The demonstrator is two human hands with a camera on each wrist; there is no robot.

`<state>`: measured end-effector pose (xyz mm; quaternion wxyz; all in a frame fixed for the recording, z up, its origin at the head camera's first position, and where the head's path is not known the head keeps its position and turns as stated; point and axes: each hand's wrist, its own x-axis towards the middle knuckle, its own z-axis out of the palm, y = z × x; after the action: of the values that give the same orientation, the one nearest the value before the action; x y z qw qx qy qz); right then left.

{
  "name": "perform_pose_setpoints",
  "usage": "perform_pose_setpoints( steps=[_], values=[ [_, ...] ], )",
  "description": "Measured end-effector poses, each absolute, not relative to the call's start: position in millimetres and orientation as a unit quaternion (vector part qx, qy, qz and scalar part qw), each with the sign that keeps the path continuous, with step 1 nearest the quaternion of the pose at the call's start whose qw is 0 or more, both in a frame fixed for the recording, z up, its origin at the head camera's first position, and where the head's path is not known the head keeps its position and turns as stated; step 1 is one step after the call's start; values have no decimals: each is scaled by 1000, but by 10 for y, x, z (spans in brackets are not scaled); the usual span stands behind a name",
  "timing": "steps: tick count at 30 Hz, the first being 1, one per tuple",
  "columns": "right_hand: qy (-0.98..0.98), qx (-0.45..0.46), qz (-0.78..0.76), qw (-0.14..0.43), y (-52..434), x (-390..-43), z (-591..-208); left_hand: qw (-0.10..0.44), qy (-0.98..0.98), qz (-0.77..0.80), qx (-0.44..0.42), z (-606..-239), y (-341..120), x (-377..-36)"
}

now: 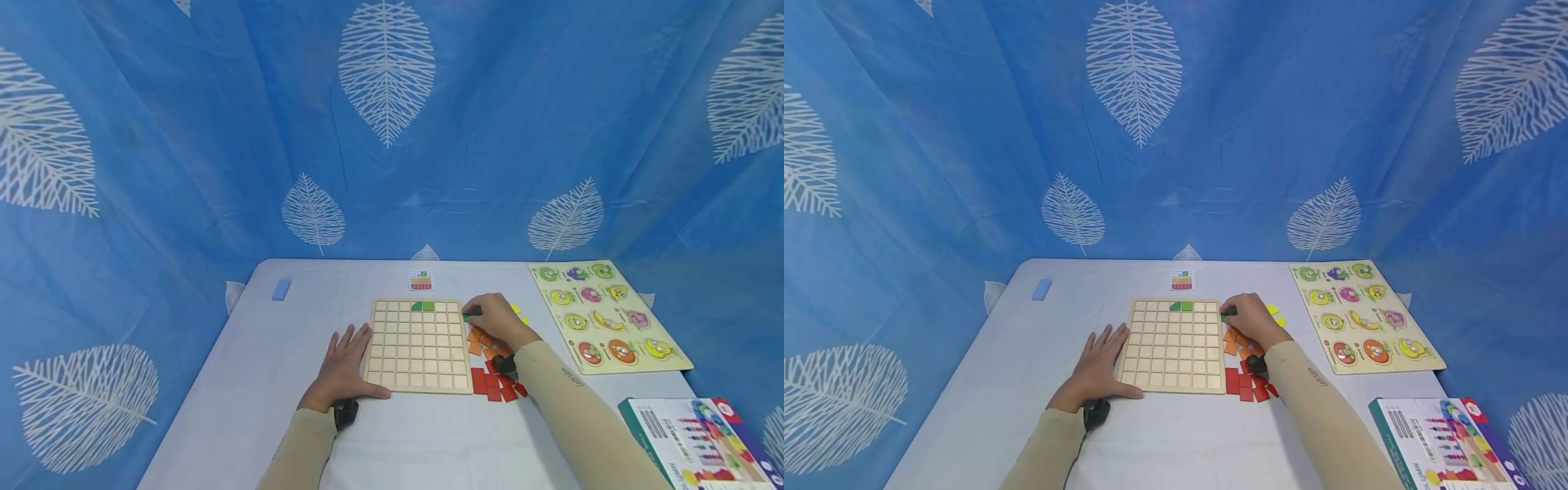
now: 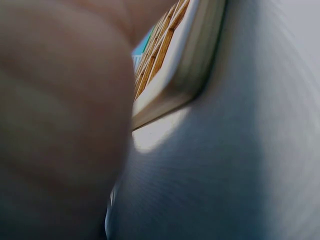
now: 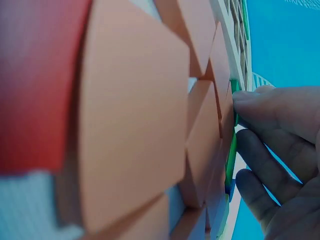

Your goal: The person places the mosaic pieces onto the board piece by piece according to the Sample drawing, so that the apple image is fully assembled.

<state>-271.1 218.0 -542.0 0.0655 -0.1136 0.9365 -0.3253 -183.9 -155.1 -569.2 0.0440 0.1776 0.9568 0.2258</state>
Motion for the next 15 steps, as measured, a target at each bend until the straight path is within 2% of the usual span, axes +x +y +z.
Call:
perform_pose_setpoints(
  steps=[15],
  values=[
    [925, -122, -352, 75, 2180, -2735, -5389, 43, 957, 227, 178, -5698, -1549, -1848]
  ],
)
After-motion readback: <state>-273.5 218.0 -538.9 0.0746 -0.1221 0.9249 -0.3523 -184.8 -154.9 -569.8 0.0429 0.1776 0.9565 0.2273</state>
